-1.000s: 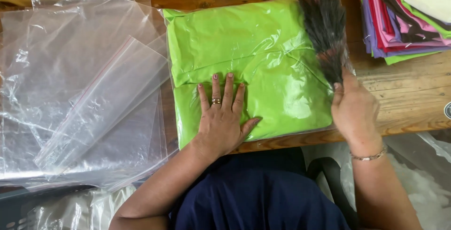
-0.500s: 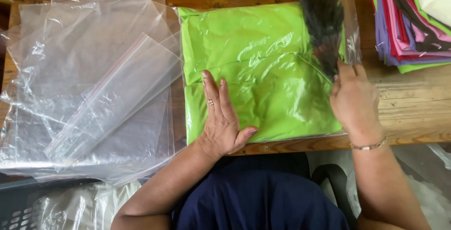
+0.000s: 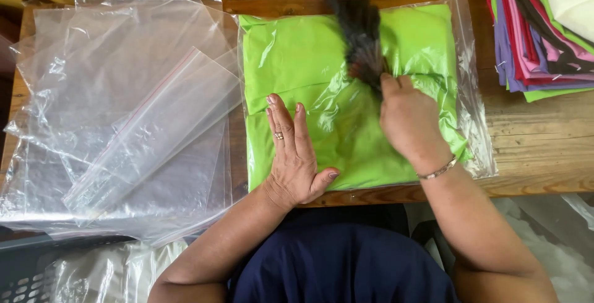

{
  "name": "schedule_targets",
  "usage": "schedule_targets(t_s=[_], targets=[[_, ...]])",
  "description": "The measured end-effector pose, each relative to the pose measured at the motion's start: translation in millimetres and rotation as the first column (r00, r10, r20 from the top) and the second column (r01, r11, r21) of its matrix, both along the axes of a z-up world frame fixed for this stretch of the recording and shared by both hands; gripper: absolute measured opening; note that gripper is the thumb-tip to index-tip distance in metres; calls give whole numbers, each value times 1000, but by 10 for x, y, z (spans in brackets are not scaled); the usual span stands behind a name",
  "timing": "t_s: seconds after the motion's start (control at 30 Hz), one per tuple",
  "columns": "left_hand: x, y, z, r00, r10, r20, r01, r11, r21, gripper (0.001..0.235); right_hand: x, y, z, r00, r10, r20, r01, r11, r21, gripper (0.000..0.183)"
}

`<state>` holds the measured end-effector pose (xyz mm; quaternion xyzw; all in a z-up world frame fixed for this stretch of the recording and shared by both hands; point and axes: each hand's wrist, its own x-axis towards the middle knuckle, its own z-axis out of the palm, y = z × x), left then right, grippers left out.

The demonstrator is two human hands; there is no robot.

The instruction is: A person is brushing a green pillow that has been placed inside a clear plastic bag using a feather duster and smoothing the plastic with their hands.

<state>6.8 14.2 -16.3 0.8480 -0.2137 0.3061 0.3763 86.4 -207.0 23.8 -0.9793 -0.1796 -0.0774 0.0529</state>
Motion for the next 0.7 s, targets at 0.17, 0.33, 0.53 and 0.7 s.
schedule_targets(t_s=[0.17,0.33,0.53,0.7], targets=[[-6,9,-26,999,9,-32,-9,1000,11,112,-835,457,64,958,284,-30,-283,959,24,48],[-27,12,38,996,14,-85,-10,998,55,112,-973,-45,99,960,276,-56,-277,961,-20,45],[-33,-82,147,943,222,-250,-70,863,501,97,-612,-903,-27,895,-405,-189,361,904,-228,40],[-33,-83,112,920,252,-299,-73,862,501,101,-1034,-271,92,995,-35,-98,27,996,-80,21]])
